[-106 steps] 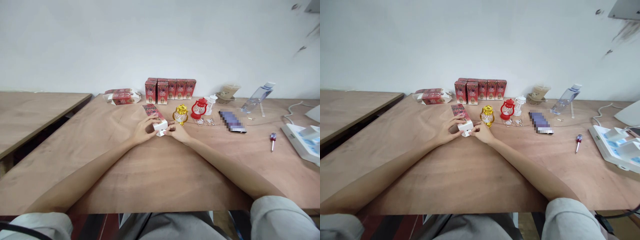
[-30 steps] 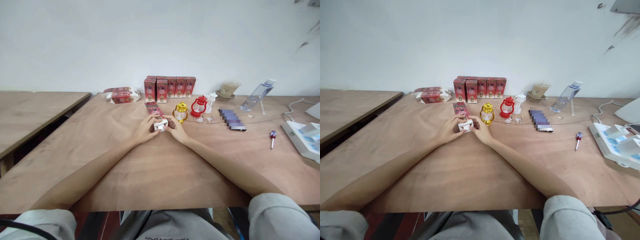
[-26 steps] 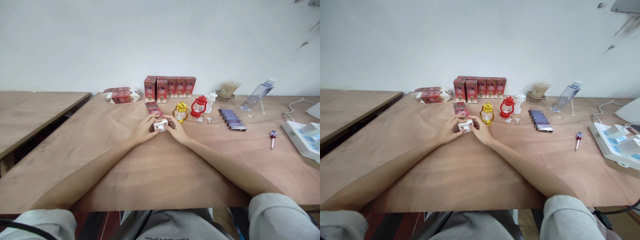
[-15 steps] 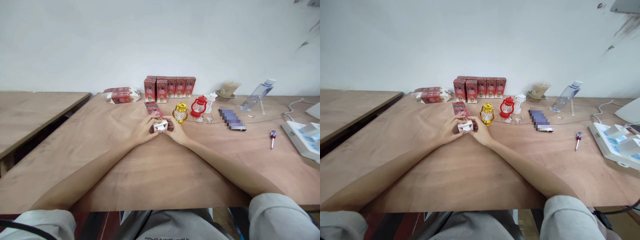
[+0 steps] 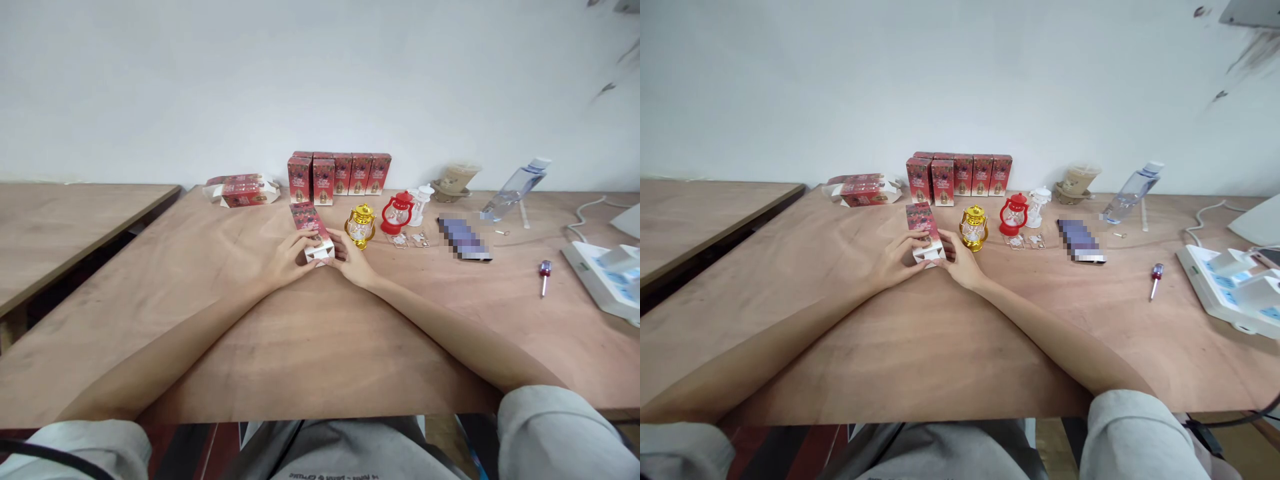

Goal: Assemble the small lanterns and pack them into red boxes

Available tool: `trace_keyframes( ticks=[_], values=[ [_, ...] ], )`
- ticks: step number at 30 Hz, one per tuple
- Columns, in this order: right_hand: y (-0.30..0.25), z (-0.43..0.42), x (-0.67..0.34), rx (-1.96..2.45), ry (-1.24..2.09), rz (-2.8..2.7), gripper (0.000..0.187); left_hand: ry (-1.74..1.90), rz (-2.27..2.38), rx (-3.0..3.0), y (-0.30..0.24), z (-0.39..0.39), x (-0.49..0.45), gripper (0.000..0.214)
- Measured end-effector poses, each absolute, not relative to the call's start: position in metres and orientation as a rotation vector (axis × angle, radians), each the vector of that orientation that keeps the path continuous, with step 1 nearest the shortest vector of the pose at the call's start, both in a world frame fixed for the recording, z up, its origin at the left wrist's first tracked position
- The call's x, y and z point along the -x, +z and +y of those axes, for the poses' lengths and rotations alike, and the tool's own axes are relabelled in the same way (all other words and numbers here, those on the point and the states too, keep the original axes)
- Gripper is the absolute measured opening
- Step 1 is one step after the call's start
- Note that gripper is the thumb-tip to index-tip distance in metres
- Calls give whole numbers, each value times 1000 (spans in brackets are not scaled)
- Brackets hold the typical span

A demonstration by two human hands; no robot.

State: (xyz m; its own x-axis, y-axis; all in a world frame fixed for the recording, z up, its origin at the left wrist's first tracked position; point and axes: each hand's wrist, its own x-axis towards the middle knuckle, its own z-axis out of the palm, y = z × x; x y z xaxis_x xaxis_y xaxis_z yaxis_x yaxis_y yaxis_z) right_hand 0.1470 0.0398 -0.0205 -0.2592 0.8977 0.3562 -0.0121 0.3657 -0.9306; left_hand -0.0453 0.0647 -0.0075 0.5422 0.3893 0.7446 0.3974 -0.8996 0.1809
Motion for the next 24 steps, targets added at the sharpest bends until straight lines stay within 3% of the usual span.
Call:
trace_keyframes(
  ticks=[11, 18, 21, 24],
  values=[
    [-20, 39, -141, 895, 1033, -1515, 64, -1294, -772, 2789, -7, 63, 45, 24],
    [-19, 40, -148, 718, 1222, -1421, 89, -1213, -545, 2862, -2, 55, 45, 31],
    [-19, 39, -147, 772, 1266, -1374, 93, -1266, -427, 2804, -2, 51, 46, 48],
    [-18, 34, -143, 862, 1001, -1477, 96, -1446, -568, 2624, -4, 51, 45, 78]
  ],
)
